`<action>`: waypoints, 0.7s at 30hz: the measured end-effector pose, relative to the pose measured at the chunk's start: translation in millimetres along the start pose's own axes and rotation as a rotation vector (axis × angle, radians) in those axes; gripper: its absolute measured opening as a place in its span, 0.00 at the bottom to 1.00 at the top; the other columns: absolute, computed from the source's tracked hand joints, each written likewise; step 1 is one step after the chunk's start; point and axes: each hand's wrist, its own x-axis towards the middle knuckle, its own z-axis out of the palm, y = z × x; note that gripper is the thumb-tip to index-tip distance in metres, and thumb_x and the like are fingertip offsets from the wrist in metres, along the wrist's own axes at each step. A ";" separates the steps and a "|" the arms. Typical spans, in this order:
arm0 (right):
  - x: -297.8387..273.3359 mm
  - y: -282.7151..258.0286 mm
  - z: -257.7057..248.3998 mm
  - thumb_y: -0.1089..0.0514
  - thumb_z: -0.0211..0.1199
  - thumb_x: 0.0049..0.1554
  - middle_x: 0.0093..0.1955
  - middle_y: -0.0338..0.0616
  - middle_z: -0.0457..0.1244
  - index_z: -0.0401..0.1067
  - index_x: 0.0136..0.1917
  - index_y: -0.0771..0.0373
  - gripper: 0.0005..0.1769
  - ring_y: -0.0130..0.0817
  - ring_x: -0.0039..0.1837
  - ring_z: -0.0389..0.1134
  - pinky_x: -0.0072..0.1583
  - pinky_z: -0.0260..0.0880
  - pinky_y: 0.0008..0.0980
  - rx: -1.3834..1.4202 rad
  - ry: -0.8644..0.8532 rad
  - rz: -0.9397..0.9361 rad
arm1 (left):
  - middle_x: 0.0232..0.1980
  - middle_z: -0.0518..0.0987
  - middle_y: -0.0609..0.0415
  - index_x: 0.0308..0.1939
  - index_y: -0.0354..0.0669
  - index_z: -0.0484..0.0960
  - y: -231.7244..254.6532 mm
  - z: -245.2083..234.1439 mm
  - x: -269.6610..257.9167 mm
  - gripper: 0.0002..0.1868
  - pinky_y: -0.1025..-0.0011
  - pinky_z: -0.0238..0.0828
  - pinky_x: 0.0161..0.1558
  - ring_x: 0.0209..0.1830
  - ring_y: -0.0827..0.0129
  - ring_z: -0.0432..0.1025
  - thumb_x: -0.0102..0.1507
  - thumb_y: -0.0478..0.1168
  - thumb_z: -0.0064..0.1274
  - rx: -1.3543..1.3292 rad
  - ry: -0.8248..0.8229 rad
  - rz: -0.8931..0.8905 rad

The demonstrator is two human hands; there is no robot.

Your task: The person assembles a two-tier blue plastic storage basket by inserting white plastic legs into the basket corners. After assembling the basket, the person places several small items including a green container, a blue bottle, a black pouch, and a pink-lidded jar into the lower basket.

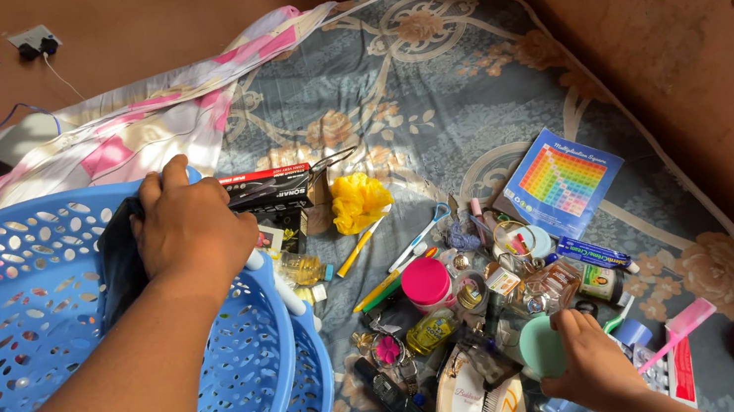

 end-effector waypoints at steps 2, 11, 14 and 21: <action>-3.5 4.4 -10.3 0.54 0.81 0.30 0.56 0.56 0.61 0.60 0.61 0.61 0.49 0.51 0.61 0.64 0.61 0.69 0.44 0.135 0.062 -0.005 | 0.78 0.57 0.51 0.53 0.48 0.85 1.1 -0.5 -1.3 0.26 0.39 0.44 0.72 0.78 0.53 0.47 0.51 0.47 0.68 0.001 0.005 0.008; 49.5 -106.2 -141.8 0.52 0.75 0.38 0.56 0.54 0.62 0.57 0.63 0.66 0.45 0.44 0.61 0.67 0.62 0.67 0.41 0.494 0.475 -0.210 | 0.57 0.80 0.47 0.49 0.43 0.84 10.2 -0.4 -12.6 0.23 0.50 0.72 0.62 0.60 0.52 0.73 0.65 0.58 0.58 -0.358 0.152 0.350; 69.4 -187.3 -185.4 0.53 0.77 0.42 0.58 0.54 0.60 0.57 0.65 0.67 0.44 0.44 0.63 0.66 0.65 0.67 0.39 0.433 0.581 -0.519 | 0.46 0.85 0.50 0.52 0.46 0.83 22.8 -6.1 -19.0 0.26 0.62 0.82 0.50 0.46 0.65 0.83 0.60 0.59 0.61 -0.785 0.070 0.378; 86.1 -300.7 -202.8 0.49 0.84 0.48 0.73 0.56 0.56 0.50 0.76 0.65 0.57 0.46 0.74 0.61 0.72 0.66 0.43 0.429 0.514 -0.970 | 0.51 0.81 0.56 0.61 0.52 0.75 11.7 -46.1 -23.1 0.31 0.62 0.80 0.36 0.45 0.65 0.80 0.55 0.52 0.62 -1.495 -0.362 0.132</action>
